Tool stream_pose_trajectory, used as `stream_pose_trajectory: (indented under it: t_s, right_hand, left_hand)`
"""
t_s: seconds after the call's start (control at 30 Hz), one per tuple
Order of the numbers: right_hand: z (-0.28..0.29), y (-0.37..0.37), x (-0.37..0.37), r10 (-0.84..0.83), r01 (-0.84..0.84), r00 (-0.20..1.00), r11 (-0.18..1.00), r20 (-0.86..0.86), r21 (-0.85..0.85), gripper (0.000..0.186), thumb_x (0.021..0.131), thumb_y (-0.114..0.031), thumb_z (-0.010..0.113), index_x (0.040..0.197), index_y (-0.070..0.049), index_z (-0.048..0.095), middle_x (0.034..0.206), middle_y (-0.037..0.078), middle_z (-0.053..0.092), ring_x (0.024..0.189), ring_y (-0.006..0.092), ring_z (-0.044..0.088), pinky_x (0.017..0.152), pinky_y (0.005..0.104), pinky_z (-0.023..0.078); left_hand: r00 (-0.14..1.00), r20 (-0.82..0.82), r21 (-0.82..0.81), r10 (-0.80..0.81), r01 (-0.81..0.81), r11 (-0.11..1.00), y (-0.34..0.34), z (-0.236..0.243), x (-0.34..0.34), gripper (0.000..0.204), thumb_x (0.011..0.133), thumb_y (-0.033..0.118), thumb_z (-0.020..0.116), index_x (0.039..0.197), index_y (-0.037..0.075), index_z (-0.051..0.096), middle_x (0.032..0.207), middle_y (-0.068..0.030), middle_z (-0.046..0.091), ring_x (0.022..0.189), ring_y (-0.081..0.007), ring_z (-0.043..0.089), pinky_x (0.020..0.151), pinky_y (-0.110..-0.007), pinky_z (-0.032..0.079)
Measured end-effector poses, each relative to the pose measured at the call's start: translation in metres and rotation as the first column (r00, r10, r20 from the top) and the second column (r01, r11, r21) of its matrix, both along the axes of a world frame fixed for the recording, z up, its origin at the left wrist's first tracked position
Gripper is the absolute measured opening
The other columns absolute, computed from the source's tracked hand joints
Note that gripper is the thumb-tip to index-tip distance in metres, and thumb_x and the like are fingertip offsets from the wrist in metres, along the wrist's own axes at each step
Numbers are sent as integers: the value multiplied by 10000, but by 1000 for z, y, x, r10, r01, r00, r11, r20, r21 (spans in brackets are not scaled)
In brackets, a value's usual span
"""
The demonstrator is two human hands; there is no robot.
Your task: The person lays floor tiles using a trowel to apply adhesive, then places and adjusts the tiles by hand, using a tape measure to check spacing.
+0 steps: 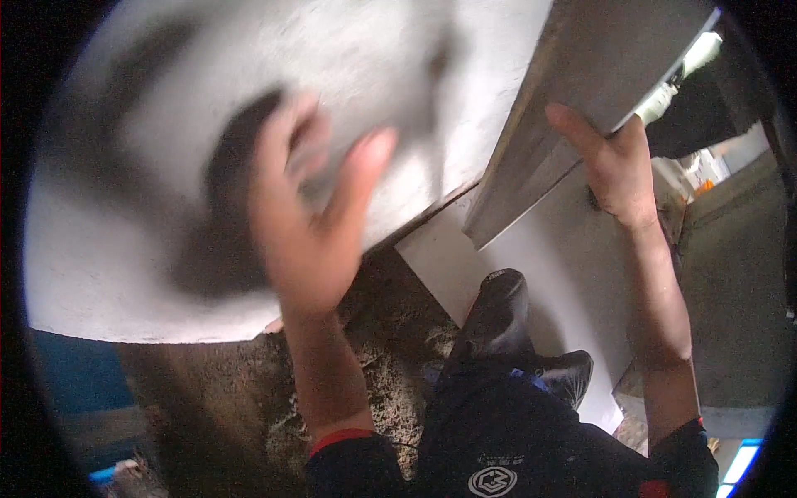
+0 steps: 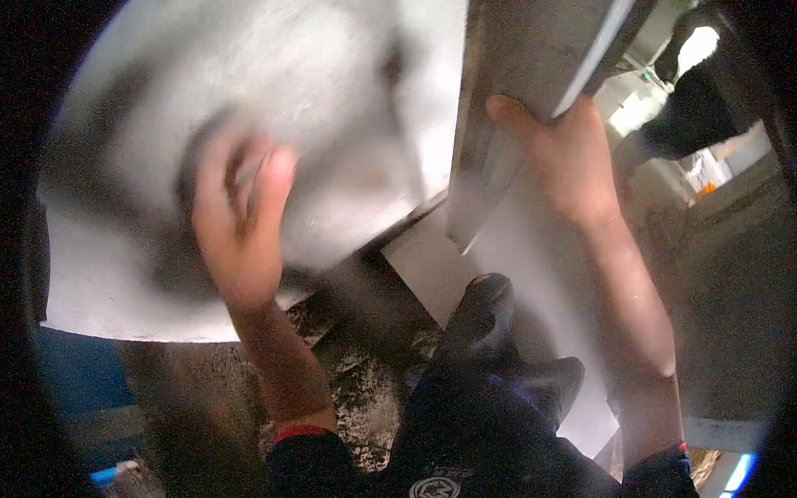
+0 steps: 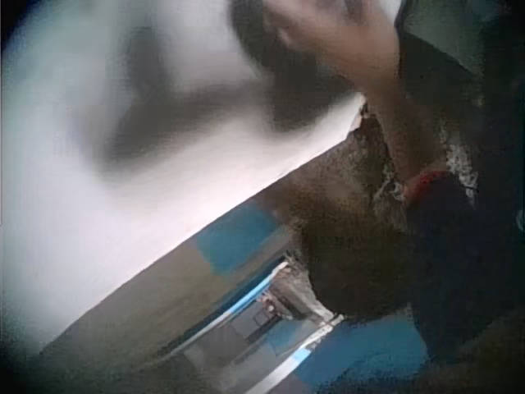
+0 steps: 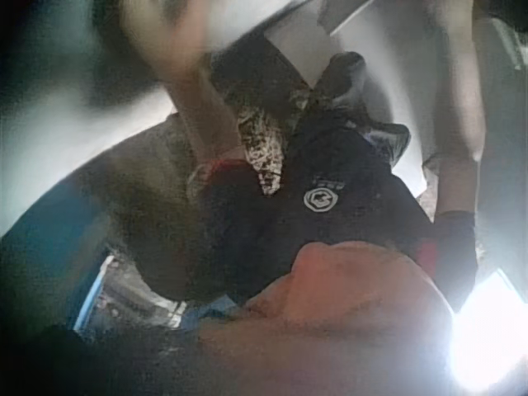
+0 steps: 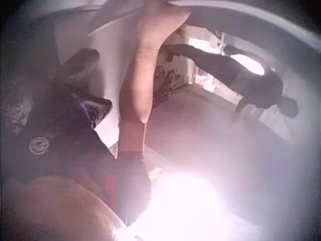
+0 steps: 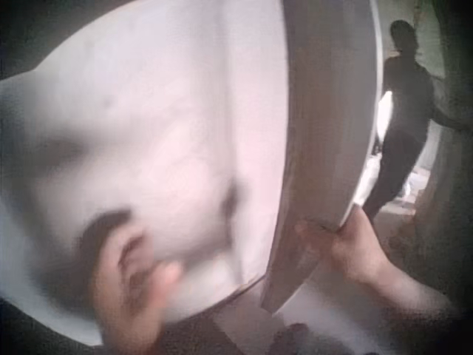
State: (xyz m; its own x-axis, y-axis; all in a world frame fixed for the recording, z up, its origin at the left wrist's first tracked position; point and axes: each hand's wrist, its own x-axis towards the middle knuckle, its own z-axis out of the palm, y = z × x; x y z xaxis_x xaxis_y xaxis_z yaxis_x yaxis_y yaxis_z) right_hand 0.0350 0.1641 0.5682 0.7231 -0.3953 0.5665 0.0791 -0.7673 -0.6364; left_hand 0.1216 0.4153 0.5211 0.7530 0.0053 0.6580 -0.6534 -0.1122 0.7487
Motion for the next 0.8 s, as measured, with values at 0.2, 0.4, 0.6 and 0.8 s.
stream_pose_trajectory:
  t_s: [0.2, 0.4, 0.6, 0.8]
  right_hand:
    - [-18, 50, 60, -44, 54, 996, 991, -79, 126, 232, 847, -114, 687, 1038, 16, 692, 934, 94, 692, 878, 194, 635, 794, 324, 487]
    - [-51, 58, 94, 133, -131, 991, 984, 10, -122, 384, 776, 70, 577, 1117, -62, 696, 1018, 126, 686, 1003, 271, 636, 901, 328, 476]
    - [-71, 73, 105, -83, 84, 996, 996, 30, -39, 530, 699, 140, 496, 1132, -89, 699, 1097, 143, 680, 1046, 320, 632, 941, 357, 476]
    - [-82, 75, 110, -118, 124, 985, 992, 128, -34, 259, 786, -85, 658, 1025, 8, 702, 997, 96, 699, 932, 210, 607, 865, 317, 455]
  left_hand:
    - [593, -804, 191, 48, 182, 965, 97, -237, -51, 415, 860, 399, 709, 1067, 49, 623, 886, -98, 662, 773, -212, 618, 713, -360, 494]
    - [173, -936, 337, 307, 696, 634, 95, -424, -153, 585, 860, 486, 650, 1170, -8, 620, 1140, -226, 652, 1069, -366, 625, 884, -456, 503]
    - [95, -966, 228, 241, 756, 614, 83, -446, -173, 761, 872, 523, 610, 1363, -44, 480, 1298, -252, 565, 1179, -382, 567, 972, -451, 475]
    - [26, -977, 162, 213, 738, 655, 64, -417, -149, 763, 883, 510, 612, 1386, -39, 446, 1317, -261, 546, 1215, -380, 539, 1004, -454, 449]
